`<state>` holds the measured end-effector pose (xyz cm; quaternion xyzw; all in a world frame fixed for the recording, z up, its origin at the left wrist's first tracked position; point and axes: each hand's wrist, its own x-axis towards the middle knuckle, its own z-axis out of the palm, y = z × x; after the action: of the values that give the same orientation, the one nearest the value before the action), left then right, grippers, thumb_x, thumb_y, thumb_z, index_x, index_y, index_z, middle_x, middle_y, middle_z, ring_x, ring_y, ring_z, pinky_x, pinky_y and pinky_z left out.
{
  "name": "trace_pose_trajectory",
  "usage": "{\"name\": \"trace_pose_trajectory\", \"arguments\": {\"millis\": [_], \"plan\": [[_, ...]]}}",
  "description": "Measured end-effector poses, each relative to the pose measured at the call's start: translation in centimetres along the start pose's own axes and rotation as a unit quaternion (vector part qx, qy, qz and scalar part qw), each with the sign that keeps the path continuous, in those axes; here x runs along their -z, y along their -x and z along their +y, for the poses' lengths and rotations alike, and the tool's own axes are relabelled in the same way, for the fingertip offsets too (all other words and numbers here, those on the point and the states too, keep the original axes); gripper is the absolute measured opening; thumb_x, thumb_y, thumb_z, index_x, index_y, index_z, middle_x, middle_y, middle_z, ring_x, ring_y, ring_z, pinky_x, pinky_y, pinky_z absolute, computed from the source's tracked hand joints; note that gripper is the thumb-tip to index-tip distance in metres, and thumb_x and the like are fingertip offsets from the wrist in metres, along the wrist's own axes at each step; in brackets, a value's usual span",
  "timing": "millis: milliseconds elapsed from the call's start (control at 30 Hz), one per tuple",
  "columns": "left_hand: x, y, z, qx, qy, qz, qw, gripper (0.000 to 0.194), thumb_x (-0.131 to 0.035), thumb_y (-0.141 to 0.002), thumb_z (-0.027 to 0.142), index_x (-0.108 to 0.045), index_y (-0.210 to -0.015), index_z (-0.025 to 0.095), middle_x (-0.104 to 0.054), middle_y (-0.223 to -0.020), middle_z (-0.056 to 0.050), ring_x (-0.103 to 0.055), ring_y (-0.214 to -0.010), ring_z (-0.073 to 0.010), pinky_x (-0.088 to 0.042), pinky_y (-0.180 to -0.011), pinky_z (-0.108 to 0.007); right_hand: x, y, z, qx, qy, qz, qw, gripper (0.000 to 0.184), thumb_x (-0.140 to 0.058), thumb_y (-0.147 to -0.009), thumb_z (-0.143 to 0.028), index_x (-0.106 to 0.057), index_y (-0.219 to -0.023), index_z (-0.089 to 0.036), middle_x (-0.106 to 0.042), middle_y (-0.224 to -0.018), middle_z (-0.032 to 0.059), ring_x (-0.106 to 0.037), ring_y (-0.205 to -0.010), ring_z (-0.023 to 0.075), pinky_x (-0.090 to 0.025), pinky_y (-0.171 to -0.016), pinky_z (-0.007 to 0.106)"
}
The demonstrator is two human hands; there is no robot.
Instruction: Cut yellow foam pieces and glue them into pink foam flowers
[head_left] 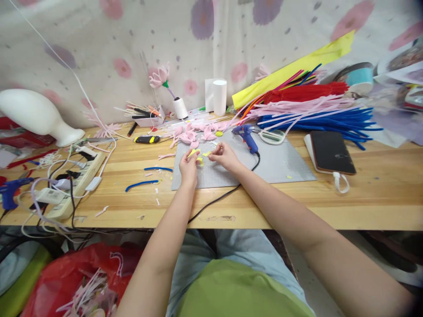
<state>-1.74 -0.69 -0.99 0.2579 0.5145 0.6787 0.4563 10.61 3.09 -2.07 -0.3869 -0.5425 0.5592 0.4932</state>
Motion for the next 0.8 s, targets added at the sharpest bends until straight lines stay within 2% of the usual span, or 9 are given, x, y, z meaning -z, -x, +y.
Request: {"name": "trace_pose_trajectory", "arguments": {"millis": [67, 167, 300, 633, 800], "plan": [[0.1, -0.1, 0.0, 0.008, -0.008, 0.01, 1.0, 0.038, -0.071, -0.065, 0.02, -0.063, -0.102, 0.015, -0.07, -0.085, -0.006, -0.064, -0.083, -0.0137, -0.044, -0.069, -0.022, 0.1, 0.1, -0.3, -0.012, -0.041, -0.028, 0.999, 0.043, -0.068, -0.053, -0.024, -0.031, -0.074, -0.023, -0.058, -0.062, -0.0084, -0.054, -0.058, 0.0097, -0.042, -0.062, 0.026], [0.1, 0.0, 0.0, 0.031, -0.036, -0.031, 0.998, 0.039, -0.071, -0.063, 0.017, -0.065, -0.101, 0.013, -0.069, -0.075, -0.004, -0.063, -0.072, -0.0125, -0.045, -0.07, -0.024, 0.1, 0.3, -0.6, -0.025, -0.073, -0.057, 0.995, 0.047, -0.071, -0.051, -0.024, -0.031, -0.076, -0.023, -0.058, -0.059, -0.0091, -0.055, -0.057, 0.0097, -0.042, -0.062, 0.025], [0.1, 0.4, 0.0, 0.025, -0.052, -0.07, 0.996, 0.048, -0.073, -0.06, 0.019, -0.065, -0.107, 0.014, -0.068, -0.069, 0.0, -0.058, -0.061, -0.0093, -0.045, -0.071, -0.026, 0.1, 0.4, -0.7, -0.032, -0.095, -0.061, 0.993, 0.051, -0.074, -0.05, -0.024, -0.031, -0.076, -0.023, -0.058, -0.058, -0.0087, -0.056, -0.058, 0.0102, -0.043, -0.062, 0.026], [0.3, 0.2, -0.1, 0.023, -0.036, -0.084, 0.996, 0.058, -0.079, -0.051, 0.023, -0.065, -0.108, 0.015, -0.07, -0.075, -0.003, -0.06, -0.067, -0.0102, -0.043, -0.072, -0.025, 0.2, 0.4, -0.8, -0.048, -0.095, -0.067, 0.992, 0.051, -0.075, -0.05, -0.025, -0.032, -0.076, -0.023, -0.059, -0.059, -0.0078, -0.057, -0.058, 0.0107, -0.044, -0.06, 0.026], [0.3, 0.1, -0.1, 0.033, -0.036, -0.066, 0.997, 0.065, -0.081, -0.049, 0.025, -0.063, -0.11, 0.013, -0.068, -0.071, -0.001, -0.06, -0.066, -0.0106, -0.042, -0.071, -0.025, 0.3, 0.6, -1.2, -0.016, -0.036, -0.057, 0.998, 0.04, -0.071, -0.054, -0.021, -0.038, -0.076, -0.021, -0.059, -0.07, -0.0048, -0.056, -0.064, 0.0102, -0.045, -0.063, 0.026]]}}
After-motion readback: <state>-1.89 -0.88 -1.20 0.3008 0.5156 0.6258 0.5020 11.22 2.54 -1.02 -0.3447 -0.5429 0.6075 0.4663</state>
